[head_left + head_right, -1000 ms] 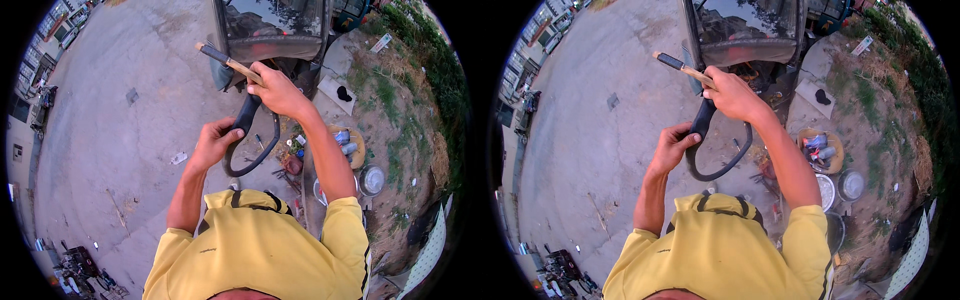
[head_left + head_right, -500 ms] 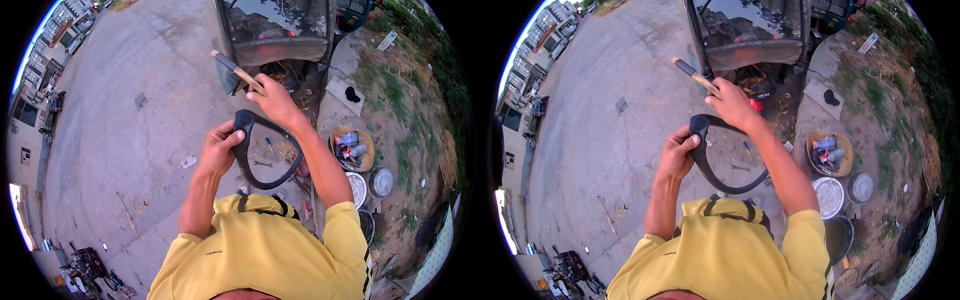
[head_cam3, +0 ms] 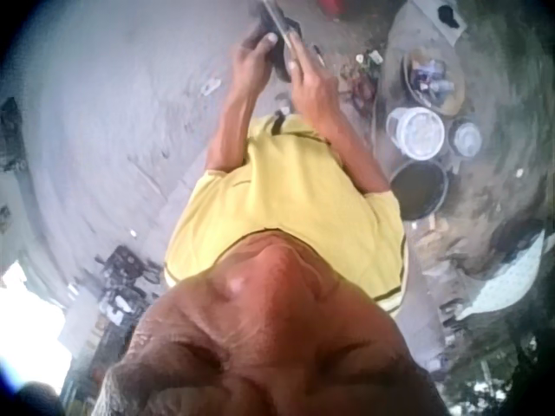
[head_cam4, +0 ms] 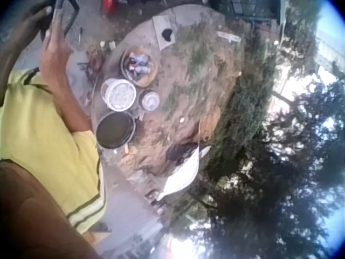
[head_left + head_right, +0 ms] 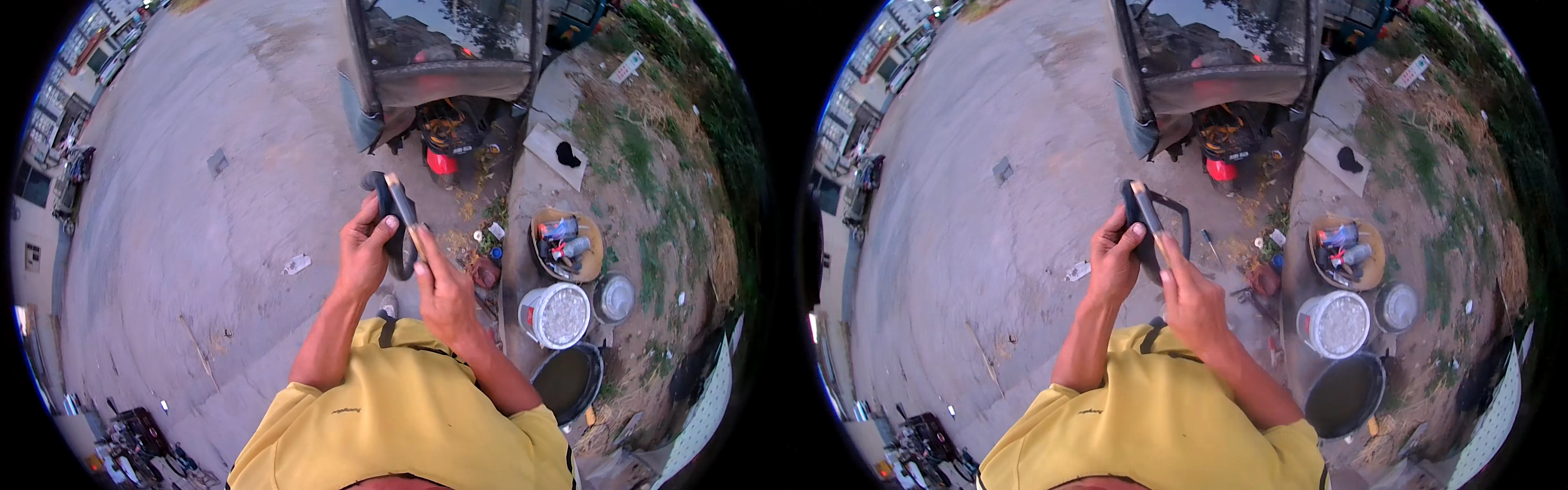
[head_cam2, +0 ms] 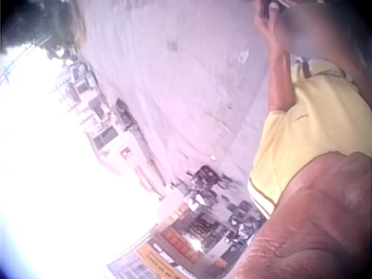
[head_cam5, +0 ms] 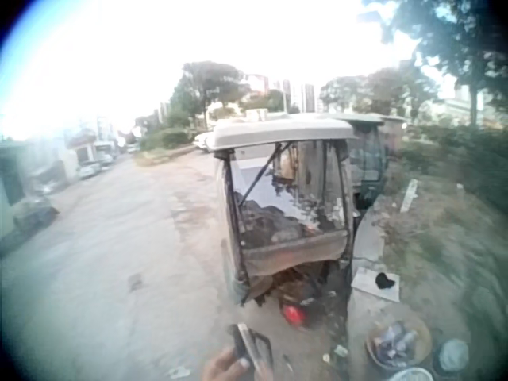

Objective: The person uses a wooden stick to repeatedly rub and scrape the inner surface of a black rubber tire tube. They then pick up a small white packet, open it, and apply its contents to the tube's interior.

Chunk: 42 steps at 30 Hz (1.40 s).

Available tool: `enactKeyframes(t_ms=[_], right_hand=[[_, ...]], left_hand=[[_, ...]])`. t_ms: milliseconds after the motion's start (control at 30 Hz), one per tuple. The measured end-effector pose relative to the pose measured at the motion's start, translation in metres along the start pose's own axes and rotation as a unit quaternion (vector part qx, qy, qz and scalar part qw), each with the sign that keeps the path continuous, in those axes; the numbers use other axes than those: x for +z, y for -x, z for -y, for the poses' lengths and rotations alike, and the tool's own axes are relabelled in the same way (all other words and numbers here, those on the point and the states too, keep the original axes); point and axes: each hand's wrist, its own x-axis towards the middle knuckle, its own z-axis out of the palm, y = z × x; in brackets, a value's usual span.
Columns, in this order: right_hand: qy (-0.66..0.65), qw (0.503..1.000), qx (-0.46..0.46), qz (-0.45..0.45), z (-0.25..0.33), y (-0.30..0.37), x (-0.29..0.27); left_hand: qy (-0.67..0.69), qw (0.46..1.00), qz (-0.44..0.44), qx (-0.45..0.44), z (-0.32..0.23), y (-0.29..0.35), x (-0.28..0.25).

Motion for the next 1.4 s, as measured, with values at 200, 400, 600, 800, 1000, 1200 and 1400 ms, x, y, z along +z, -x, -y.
enactKeyframes(t_ms=[200,400,600,800,1000,1200,1400], right_hand=[[0.036,0.996,0.073,0.026,0.003,-0.028,0.016],[0.040,0.993,0.104,-0.025,0.008,-0.016,0.037],[0.018,0.993,0.033,-0.114,-0.001,-0.042,0.026],[0.062,0.990,0.113,-0.061,0.010,-0.021,0.059],[0.075,0.989,0.122,-0.042,0.003,-0.013,0.056],[0.081,0.980,0.149,-0.101,-0.007,-0.025,0.059],[0.084,0.976,0.175,-0.100,-0.013,0.007,0.045]], left_hand=[[-0.040,0.999,-0.026,0.018,0.009,-0.012,-0.007],[0.047,0.999,-0.021,0.003,0.025,-0.018,-0.020],[0.066,0.997,-0.032,-0.015,0.022,-0.033,-0.029],[0.046,0.998,-0.005,-0.037,0.035,-0.028,-0.035],[0.048,0.998,-0.016,-0.035,0.037,-0.037,-0.029],[0.046,0.995,0.009,-0.084,0.042,-0.030,-0.019],[-0.007,0.997,0.041,-0.069,0.060,-0.047,-0.005]])
